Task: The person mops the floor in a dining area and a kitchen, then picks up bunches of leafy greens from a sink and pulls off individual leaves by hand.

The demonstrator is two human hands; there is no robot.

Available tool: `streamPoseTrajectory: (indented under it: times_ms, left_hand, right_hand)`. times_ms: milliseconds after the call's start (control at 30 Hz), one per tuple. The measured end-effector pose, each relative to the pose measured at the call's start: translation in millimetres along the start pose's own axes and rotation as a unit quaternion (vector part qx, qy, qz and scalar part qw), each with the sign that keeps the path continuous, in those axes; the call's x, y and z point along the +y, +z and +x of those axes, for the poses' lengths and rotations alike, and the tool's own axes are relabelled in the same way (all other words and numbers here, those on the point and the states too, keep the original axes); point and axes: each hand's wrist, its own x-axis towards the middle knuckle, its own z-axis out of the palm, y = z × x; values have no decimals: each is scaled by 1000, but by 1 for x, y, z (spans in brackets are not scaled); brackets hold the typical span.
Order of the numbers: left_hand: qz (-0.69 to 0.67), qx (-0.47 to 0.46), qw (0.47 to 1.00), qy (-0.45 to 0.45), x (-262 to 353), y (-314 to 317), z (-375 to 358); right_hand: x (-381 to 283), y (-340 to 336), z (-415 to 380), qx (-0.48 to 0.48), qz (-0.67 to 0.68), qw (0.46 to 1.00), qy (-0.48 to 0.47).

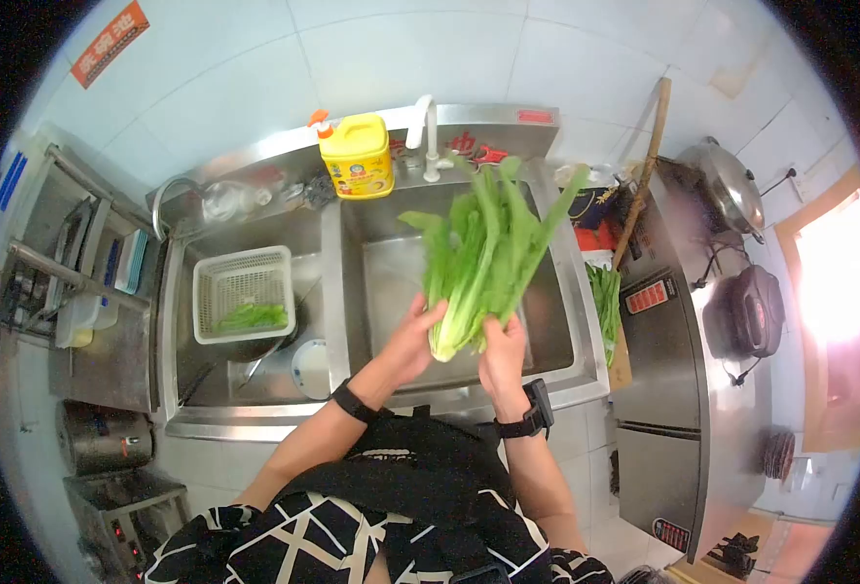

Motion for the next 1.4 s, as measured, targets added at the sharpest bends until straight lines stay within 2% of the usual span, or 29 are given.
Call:
streamPoseTrajectory:
  times_ms: [33, 133, 167, 233, 267, 300, 400, 433, 500, 533, 567, 600, 633, 667, 767, 900, 1000, 1100, 1167, 1200, 1267, 1300, 1367, 1400]
  left_hand:
    - [0, 6, 1000, 1, -1, -2, 0]
    - [-61, 51, 997, -6, 3, -5, 4]
    - [-67, 62, 996, 7, 2, -5, 4]
    - [-71, 72, 995, 17, 3, -10, 8]
    - [-45, 96, 992, 76, 3, -16, 11]
    - [-18, 117, 984, 136, 6, -15, 12]
    - [42, 108, 981, 157, -6, -13, 11]
    - [87, 87, 980, 159, -13, -12, 12]
    - [118, 68, 981, 136, -14, -4, 8]
    - [129, 19, 987, 89, -11, -3, 4]
    - [139, -28, 989, 43, -9, -2, 1]
    - [138, -28, 989, 43, -8, -2, 1]
    - [103, -33, 994, 18, -5, -3, 2]
    - [68, -36, 997, -6, -2, -3, 1]
    - [30, -27, 999, 29, -1, 3, -1]
    - [14, 4, 1000, 23, -13, 1, 2]
    - [-2, 55, 998, 22, -11, -1, 6]
    - [-32, 28, 998, 37, -3, -2, 8]
    - [-4, 48, 996, 74, -3, 1, 7]
    - [-4, 48, 996, 74, -2, -5, 10]
    - [5, 91, 987, 134, -1, -21, 18]
    - [4, 90, 987, 136, 5, -14, 16]
    - [65, 75, 986, 131, 10, -2, 6]
    - [98, 53, 986, 124, 2, -4, 8]
  right_hand:
    - [3, -3, -5, -2, 1, 1000, 5]
    - [-8, 17, -21, 67, 141, 988, 12]
    - [-2, 9, -21, 67, 140, 988, 16]
    - [12, -17, -19, -89, 276, 957, 31]
    - [-1, -16, -24, -32, 270, 960, 74]
    - [-7, -13, -25, -32, 269, 960, 75]
    - [-20, 3, -18, 56, 119, 991, 34]
    - [-16, 8, -12, 60, 120, 990, 29]
    - [-8, 8, 3, -66, -105, 992, 21]
    - [-6, 6, 8, -62, -106, 992, 17]
    - [-4, 5, 11, -50, -52, 997, 34]
    - [-2, 4, 13, -40, 3, 998, 53]
    - [0, 3, 11, -40, 4, 998, 55]
    - [1, 2, 10, -10, 24, 999, 29]
    - [4, 3, 2, 35, 50, 998, -1]
    - [4, 4, -9, 40, 102, 993, -51]
    - [2, 1, -13, 96, 131, 983, -82]
    - [-3, -9, -17, 85, 132, 987, -29]
    - [-1, -15, -22, 8, 145, 989, -16]
    - [-3, -20, -25, 7, 146, 989, -16]
    - [-12, -29, -30, -39, 214, 976, -31]
    - [-21, -18, -29, -42, 213, 976, -32]
    - [-33, 4, -27, 13, 78, 997, -15]
    - [-24, 0, -17, -24, 40, 999, -6]
